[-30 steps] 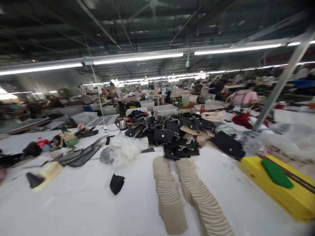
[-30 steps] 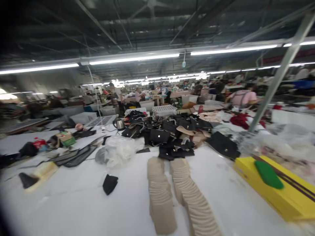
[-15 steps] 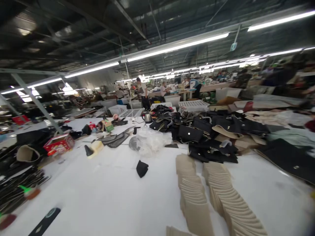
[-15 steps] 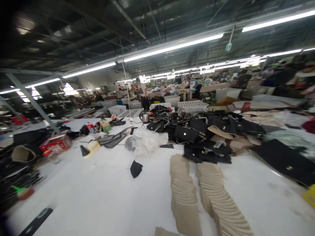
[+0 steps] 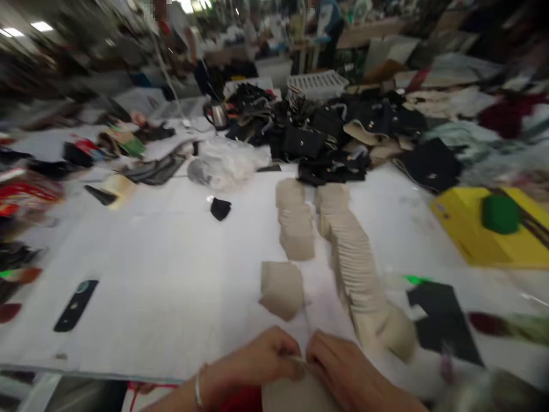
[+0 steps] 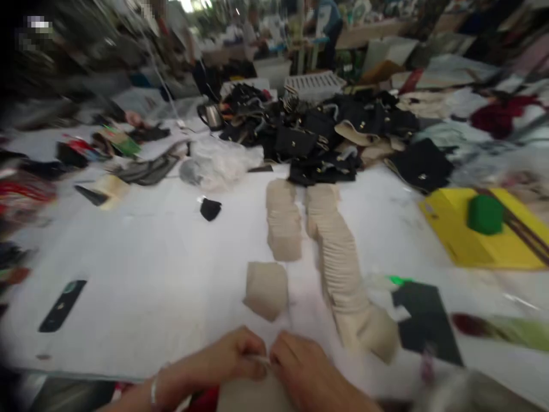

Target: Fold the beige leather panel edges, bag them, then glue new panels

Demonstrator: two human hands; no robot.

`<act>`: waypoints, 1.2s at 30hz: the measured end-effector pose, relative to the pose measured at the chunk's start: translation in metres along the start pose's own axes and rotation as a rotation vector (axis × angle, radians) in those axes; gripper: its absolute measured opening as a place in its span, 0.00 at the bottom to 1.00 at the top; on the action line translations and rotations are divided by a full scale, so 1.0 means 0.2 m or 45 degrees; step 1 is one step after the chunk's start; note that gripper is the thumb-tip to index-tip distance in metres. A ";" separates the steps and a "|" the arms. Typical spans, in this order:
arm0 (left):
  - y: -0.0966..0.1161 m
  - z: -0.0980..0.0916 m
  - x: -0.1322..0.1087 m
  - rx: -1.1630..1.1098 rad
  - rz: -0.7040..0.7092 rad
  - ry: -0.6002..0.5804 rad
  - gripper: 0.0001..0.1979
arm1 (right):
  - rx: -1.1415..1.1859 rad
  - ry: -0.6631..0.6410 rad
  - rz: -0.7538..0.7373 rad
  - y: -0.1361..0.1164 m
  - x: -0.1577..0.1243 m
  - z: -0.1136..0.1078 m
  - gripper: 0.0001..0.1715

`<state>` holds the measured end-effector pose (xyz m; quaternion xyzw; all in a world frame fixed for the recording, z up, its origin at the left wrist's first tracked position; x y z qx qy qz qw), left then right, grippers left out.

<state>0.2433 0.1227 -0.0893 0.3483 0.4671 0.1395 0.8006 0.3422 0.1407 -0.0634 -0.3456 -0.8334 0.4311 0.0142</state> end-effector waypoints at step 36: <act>0.15 0.02 0.14 -0.333 -0.337 -0.219 0.14 | -0.224 0.449 -0.394 -0.14 0.01 -0.34 0.08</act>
Point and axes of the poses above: each hand's wrist, its own x-axis towards the middle knuckle, its own z-axis out of the palm, y = z × x, the point moved 9 cm from there along x, towards the middle knuckle, and after that the axes turned 1 degree about -x, right-handed, at the moved point
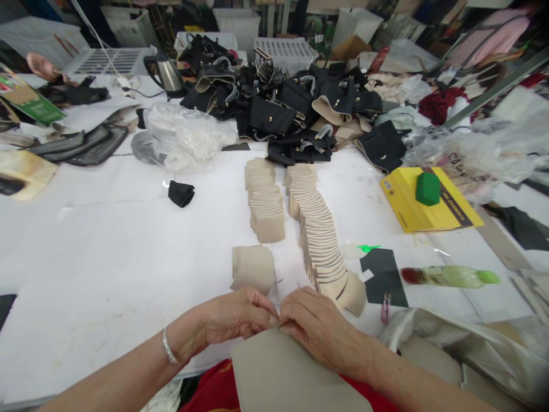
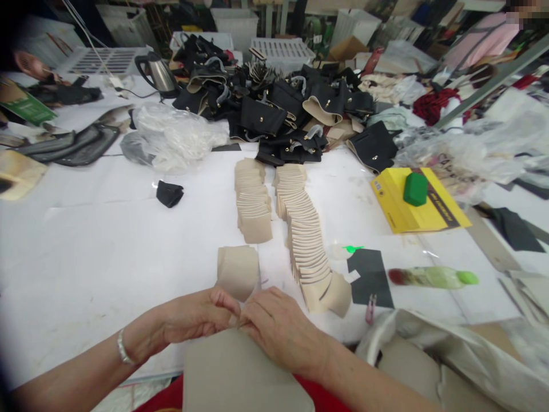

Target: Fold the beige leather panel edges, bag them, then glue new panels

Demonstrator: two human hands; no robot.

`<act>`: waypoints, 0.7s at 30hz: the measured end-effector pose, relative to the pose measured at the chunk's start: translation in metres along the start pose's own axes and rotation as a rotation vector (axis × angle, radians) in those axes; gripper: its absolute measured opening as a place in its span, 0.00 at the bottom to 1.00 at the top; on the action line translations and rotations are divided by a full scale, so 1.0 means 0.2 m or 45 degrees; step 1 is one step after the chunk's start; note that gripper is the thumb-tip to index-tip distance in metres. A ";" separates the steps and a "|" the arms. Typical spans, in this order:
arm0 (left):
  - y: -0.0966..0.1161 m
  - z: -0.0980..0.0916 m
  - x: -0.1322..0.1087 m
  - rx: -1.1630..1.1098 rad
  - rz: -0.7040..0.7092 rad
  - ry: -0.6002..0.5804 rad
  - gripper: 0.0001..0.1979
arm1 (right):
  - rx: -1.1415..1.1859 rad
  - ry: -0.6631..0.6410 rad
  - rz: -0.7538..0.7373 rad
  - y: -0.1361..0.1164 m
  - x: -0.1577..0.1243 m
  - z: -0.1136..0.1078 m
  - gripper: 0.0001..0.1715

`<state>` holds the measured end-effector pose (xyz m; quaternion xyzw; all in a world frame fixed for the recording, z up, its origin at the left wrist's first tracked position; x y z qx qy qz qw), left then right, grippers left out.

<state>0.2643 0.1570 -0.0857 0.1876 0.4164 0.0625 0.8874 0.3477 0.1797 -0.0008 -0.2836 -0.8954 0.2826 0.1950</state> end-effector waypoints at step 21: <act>0.38 -0.01 -0.30 0.859 0.799 1.161 0.08 | 0.814 0.281 0.827 0.23 0.14 0.03 0.09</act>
Point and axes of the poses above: each hand's wrist, its own x-axis towards the middle knuckle, its own z-axis out of the palm, y = z × x, the point moved 9 cm from there along x, towards the middle knuckle, and after that the axes turned 1 degree about -x, right-handed, at the moved point
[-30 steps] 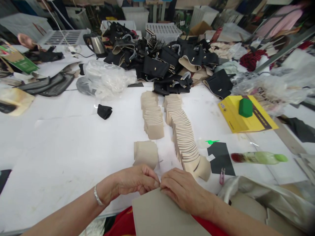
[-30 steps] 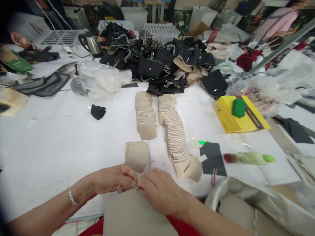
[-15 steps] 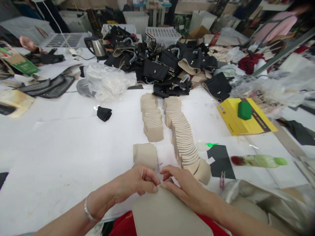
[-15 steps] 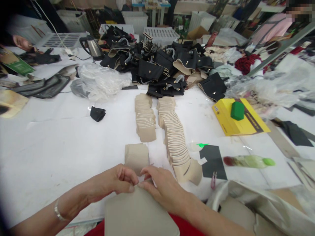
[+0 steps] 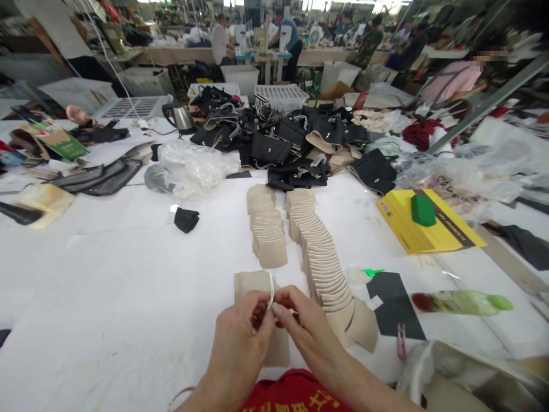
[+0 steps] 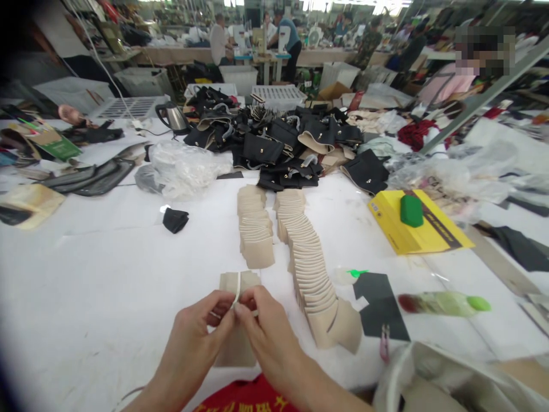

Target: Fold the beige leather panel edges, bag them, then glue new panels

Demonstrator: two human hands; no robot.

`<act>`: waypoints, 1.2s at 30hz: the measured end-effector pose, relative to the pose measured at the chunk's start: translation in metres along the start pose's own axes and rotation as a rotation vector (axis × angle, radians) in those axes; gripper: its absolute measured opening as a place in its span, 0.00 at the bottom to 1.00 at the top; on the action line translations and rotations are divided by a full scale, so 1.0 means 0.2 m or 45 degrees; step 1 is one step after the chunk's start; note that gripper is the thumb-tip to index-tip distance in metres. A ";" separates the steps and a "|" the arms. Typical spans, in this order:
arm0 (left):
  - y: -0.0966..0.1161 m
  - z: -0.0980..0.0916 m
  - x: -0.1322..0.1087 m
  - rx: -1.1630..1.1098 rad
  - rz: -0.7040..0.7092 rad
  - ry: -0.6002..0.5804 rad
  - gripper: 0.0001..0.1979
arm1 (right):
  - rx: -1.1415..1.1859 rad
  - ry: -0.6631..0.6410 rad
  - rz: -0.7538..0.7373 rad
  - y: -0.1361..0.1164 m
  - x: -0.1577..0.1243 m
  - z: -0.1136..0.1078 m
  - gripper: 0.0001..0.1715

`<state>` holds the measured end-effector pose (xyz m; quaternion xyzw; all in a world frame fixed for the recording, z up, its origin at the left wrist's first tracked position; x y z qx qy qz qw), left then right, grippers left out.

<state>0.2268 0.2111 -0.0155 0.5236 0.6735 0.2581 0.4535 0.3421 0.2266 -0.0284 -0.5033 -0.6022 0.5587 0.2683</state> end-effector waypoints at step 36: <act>-0.47 0.23 0.02 -0.515 -0.434 -0.049 0.10 | -0.540 -0.184 0.034 0.23 -0.03 0.13 0.11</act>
Point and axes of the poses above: each hand's wrist, its own x-axis towards the middle knuckle, its own z-axis out of the palm, y = z × x, the point moved 9 cm from there along x, towards the middle knuckle, and after that the axes turned 1 degree about -x, right-handed, at the moved point
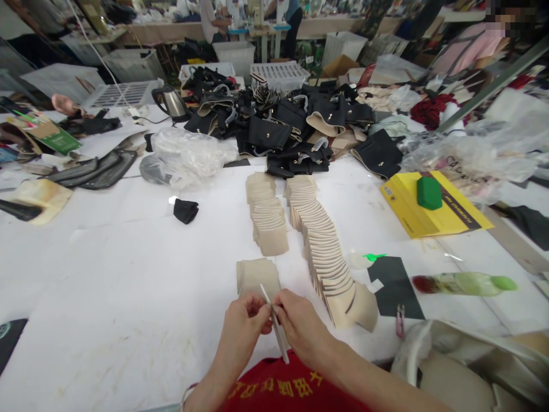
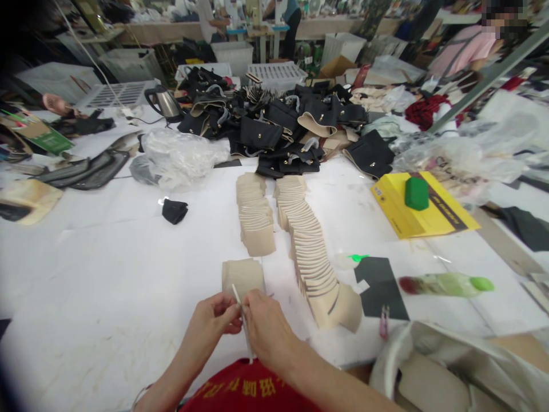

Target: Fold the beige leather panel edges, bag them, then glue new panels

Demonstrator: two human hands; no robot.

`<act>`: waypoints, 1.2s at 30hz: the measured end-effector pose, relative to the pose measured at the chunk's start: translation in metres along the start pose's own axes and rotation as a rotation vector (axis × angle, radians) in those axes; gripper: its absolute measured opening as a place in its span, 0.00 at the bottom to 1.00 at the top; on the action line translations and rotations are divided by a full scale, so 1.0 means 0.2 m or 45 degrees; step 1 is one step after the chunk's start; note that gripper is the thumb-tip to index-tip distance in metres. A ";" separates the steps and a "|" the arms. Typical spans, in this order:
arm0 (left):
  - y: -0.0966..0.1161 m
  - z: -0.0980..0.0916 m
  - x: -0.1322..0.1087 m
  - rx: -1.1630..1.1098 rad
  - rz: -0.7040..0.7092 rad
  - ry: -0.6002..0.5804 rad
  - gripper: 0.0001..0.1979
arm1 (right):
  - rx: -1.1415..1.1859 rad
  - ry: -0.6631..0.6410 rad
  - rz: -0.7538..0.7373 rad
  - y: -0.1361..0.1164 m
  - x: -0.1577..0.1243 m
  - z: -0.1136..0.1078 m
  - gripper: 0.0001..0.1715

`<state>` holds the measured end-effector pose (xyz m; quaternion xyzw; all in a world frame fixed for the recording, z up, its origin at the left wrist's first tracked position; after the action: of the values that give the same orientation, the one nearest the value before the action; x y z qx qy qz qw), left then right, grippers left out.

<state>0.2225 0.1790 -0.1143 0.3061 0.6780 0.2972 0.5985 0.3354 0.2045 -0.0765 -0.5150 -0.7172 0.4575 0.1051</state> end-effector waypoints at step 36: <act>-0.14 0.13 0.10 -0.346 -0.208 0.038 0.07 | -0.477 -0.147 0.149 0.12 0.03 0.15 0.16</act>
<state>0.2447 0.1771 -0.1516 0.1616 0.6631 0.3409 0.6465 0.3306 0.1938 -0.1138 -0.5394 -0.7633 0.3503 -0.0605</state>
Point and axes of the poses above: each hand's wrist, its own x-axis towards the middle knuckle, its own z-axis out of the palm, y = z × x, the point moved 9 cm from there along x, towards the middle knuckle, and after that the axes turned 1 degree about -x, right-handed, at the moved point
